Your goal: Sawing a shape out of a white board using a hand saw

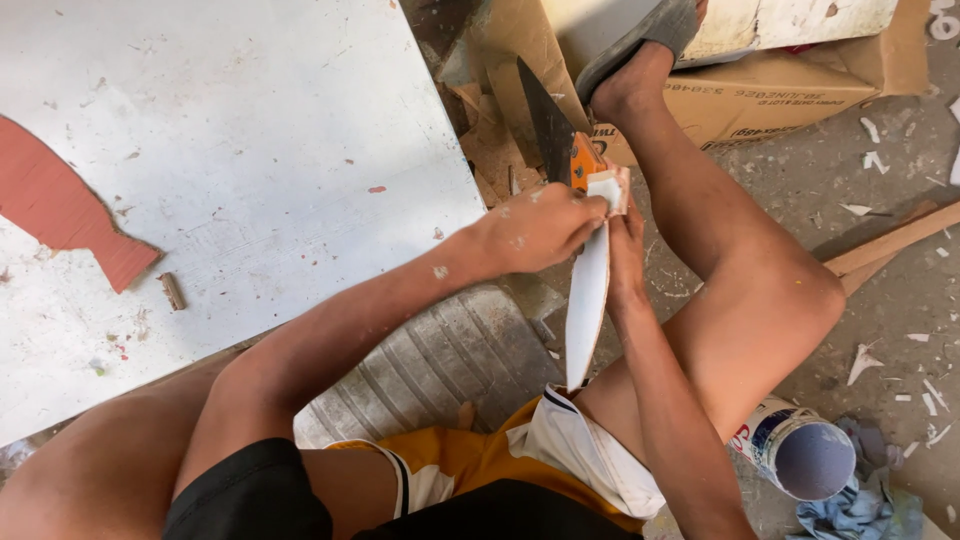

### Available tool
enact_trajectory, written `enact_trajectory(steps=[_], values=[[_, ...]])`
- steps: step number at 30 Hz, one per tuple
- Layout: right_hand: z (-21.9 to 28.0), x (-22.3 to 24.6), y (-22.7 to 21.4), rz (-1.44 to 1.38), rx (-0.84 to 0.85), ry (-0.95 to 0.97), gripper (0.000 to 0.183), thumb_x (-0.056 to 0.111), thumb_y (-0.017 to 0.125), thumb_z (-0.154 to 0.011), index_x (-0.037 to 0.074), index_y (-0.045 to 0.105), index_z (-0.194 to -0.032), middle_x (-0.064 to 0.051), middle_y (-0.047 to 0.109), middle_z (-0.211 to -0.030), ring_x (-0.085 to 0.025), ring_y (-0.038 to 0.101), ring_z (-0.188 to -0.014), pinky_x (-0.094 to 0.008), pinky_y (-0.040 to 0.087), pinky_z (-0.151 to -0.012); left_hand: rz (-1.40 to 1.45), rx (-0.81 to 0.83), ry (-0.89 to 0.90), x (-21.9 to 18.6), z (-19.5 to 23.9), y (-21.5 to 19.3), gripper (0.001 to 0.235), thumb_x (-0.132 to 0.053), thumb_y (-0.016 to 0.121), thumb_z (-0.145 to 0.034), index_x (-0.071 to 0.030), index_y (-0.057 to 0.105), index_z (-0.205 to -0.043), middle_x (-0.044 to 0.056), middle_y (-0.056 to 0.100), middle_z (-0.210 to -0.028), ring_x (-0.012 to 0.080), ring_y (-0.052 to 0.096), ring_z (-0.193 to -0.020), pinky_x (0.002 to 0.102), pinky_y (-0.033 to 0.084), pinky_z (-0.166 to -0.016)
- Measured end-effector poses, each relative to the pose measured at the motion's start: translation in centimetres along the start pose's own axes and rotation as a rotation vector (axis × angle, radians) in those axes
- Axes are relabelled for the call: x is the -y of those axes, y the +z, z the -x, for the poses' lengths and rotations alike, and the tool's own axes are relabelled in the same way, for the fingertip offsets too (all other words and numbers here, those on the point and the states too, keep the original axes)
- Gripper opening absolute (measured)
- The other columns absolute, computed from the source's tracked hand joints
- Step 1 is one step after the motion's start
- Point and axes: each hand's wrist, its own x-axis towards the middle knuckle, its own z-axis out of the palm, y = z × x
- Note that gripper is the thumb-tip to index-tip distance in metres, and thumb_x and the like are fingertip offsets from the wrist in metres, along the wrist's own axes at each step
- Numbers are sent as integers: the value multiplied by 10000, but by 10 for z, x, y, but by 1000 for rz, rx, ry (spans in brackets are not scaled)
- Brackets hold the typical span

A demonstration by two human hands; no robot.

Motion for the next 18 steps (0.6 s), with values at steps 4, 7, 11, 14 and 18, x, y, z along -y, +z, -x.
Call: enact_trajectory(steps=[4,7,11,14,18], values=[[-14,-7,-3,-186,-24,102,517,390,412,-1100,139,484,-1546,-99,628,-1243,-145,624,-960,-320,576,-875,-217,-106,-18,-5,2,22,144,-110,479,-1067,-45,607,-1073,212,683,-785,376,721,-642,424,582,-548],[-15,-11,-7,-224,-11,151,601,504,450,-1047,131,493,-1517,-115,632,-1261,-166,633,-993,-355,576,-905,-176,-182,-39,3,-4,32,152,-113,479,-1058,-53,608,-1111,182,667,-750,357,712,-617,404,589,-523],[-16,-20,-17,-286,18,245,784,709,519,-953,115,508,-1464,-145,638,-1293,-203,649,-1051,-417,577,-960,-109,-217,-70,6,-8,37,157,-150,493,-1046,-58,619,-1069,178,678,-733,377,710,-611,413,588,-512],[-51,-91,-43,-404,49,367,813,769,586,-848,148,621,-1372,-92,705,-1134,-249,684,-911,-378,598,-842,-19,-311,-141,4,-8,48,138,-146,494,-1036,-63,604,-1024,166,625,-650,383,676,-556,382,552,-446],[-18,-6,-11,-281,-74,319,683,654,659,-834,57,675,-1167,-67,651,-955,-181,623,-838,-350,562,-783,-219,-298,-193,-1,-8,67,153,-144,475,-1034,-37,577,-994,160,615,-616,364,671,-494,376,536,-390]])
